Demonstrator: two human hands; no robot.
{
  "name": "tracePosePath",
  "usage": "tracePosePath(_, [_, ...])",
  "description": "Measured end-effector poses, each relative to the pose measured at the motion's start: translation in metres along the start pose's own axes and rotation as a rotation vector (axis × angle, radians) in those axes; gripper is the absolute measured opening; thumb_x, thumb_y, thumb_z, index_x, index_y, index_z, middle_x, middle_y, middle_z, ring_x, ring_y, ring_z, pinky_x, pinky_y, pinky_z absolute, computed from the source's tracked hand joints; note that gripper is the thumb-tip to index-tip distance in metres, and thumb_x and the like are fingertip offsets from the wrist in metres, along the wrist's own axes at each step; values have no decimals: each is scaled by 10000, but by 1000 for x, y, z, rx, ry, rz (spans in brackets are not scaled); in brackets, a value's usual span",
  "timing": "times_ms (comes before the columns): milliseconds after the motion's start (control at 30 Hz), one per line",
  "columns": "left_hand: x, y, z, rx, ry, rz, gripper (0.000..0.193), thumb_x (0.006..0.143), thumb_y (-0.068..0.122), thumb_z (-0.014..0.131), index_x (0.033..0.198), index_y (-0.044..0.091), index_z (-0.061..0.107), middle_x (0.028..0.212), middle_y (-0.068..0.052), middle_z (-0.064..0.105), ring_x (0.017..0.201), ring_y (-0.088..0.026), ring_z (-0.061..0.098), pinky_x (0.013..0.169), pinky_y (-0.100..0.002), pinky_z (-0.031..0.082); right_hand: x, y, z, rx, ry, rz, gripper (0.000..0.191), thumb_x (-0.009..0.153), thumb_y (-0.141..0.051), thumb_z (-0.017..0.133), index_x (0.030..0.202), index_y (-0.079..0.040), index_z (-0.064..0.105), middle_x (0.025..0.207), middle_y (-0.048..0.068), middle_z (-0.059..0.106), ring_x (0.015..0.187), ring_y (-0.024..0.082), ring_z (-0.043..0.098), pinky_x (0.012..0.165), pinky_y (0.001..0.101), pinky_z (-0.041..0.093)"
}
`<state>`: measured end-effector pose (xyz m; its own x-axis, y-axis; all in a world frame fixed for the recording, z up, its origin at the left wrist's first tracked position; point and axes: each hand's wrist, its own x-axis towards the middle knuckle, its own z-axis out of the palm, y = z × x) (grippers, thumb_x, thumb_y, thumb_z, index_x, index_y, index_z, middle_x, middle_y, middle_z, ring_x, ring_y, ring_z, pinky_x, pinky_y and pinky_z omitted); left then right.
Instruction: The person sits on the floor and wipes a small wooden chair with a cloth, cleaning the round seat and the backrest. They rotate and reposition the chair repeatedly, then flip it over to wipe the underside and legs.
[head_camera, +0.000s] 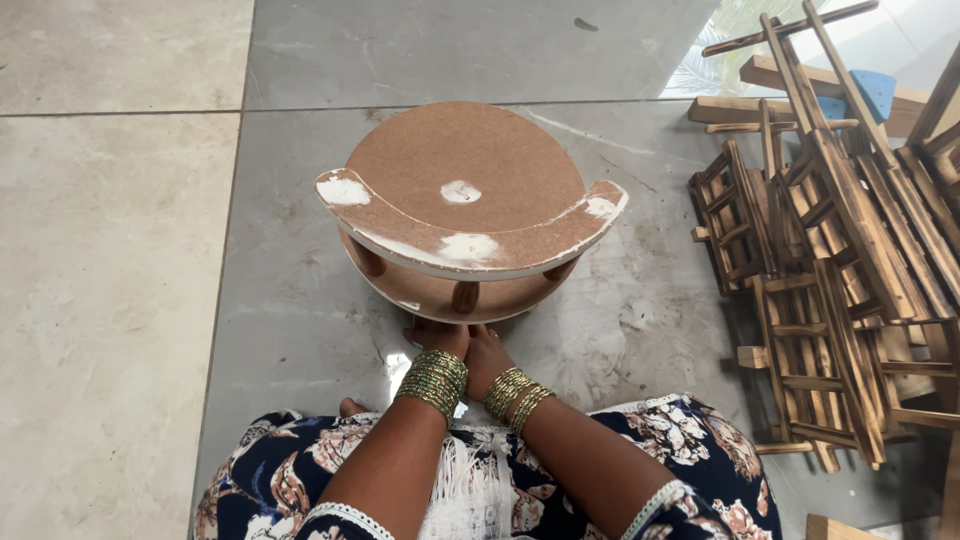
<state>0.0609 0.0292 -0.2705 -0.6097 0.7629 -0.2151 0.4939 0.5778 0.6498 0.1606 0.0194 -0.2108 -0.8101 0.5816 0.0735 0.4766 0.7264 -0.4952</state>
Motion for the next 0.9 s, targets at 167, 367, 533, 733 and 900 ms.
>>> tracePosePath(167, [4,-4,4,-32,171,32,818,1014,624,306,1601,61,219,1671,-214,199,1514,-421,169,1122,-726,8,9,38,-31,163,62,238,439,772,-193,807,1183,-86,696,1172,187,715,1112,364,669,947,450,528])
tracePosePath(367, [9,-6,3,-18,61,-57,842,924,671,329,1579,147,252,1677,-114,215,1539,-338,177,1151,-677,47,21,69,-51,-170,268,526,384,878,-231,674,1240,-103,671,1261,187,668,1177,429,578,992,502,457])
tracePosePath(533, [11,-11,4,20,155,34,712,990,589,334,1540,136,344,1613,-138,341,1451,-386,302,1090,-723,136,16,29,-21,-7,257,101,355,914,-175,608,1249,-81,676,1305,211,663,1256,423,584,1090,509,424])
tracePosePath(733, [13,-22,0,208,63,36,524,1023,456,350,1443,215,549,1477,-87,587,1334,-323,555,1012,-598,390,9,20,-25,498,-108,241,479,718,-102,651,1195,-64,648,1160,162,728,1120,335,714,936,438,575])
tracePosePath(900, [14,-26,-9,146,113,88,521,994,427,367,1416,180,548,1416,-124,590,1228,-343,583,895,-586,422,19,70,-65,-1,350,347,340,874,-180,677,1183,-41,689,1200,216,704,1131,405,638,936,491,505])
